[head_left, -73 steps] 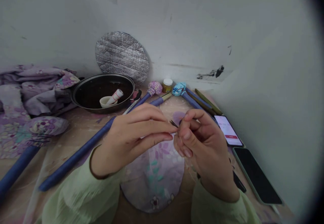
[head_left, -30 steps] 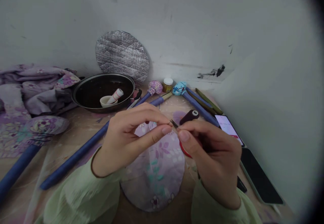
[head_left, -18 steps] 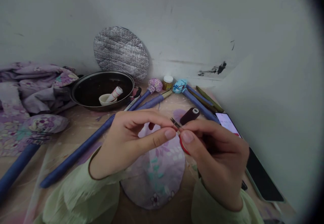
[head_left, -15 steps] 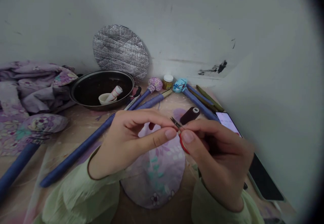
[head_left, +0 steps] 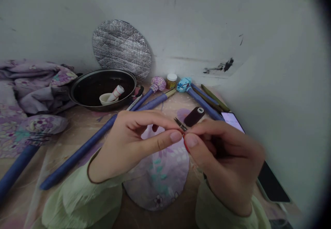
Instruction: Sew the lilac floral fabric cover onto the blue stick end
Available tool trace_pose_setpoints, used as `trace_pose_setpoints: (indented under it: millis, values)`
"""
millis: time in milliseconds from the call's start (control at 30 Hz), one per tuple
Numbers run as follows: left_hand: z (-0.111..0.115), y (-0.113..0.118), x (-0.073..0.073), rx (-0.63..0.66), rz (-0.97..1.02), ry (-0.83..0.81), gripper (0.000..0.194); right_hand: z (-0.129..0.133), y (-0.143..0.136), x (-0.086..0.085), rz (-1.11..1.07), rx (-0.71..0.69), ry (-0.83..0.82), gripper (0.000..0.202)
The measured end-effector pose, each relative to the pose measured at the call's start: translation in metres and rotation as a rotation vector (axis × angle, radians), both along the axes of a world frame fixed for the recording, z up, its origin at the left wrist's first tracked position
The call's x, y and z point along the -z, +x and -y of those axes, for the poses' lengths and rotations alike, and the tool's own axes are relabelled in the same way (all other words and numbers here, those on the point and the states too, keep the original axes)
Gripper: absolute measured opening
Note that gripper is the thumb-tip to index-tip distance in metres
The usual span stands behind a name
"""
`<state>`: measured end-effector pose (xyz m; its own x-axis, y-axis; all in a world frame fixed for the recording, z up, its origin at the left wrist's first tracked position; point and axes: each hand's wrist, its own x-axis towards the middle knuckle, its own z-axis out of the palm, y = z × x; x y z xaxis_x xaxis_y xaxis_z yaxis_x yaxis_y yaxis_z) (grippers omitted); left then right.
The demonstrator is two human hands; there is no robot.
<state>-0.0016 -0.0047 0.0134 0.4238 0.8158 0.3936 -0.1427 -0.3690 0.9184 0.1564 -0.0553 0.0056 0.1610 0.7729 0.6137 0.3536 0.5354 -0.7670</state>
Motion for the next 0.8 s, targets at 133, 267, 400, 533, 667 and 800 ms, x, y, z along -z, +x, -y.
trace_pose_setpoints:
  millis: [133, 267, 400, 533, 667, 800]
  values:
    - [0.0009, -0.0001, -0.0008, 0.015, 0.001, -0.023, 0.009, 0.0004, 0.0003, -0.0013, 0.012, 0.004, 0.022, 0.013]
    - [0.0013, -0.0008, -0.0026, 0.022, -0.020, -0.053, 0.010, 0.0002, 0.0004, -0.0024, 0.030, 0.016, 0.030, 0.014]
    - [0.0004, -0.0013, -0.0027, 0.025, -0.041, -0.061, 0.008, 0.0007, 0.0001, -0.0019, 0.043, 0.040, 0.053, 0.014]
    - [-0.0001, -0.0011, -0.0026, 0.017, -0.063, -0.040, 0.003, 0.0020, 0.0001, -0.0015, 0.037, 0.037, 0.054, 0.015]
    - [0.0001, -0.0013, -0.0031, 0.025, -0.055, -0.032, 0.003, 0.0007, -0.0001, -0.0019, 0.034, 0.043, 0.059, 0.016]
    - [0.0005, -0.0015, -0.0040, 0.034, -0.039, -0.034, 0.004, -0.0002, -0.0002, -0.0022, 0.039, 0.045, 0.058, 0.016]
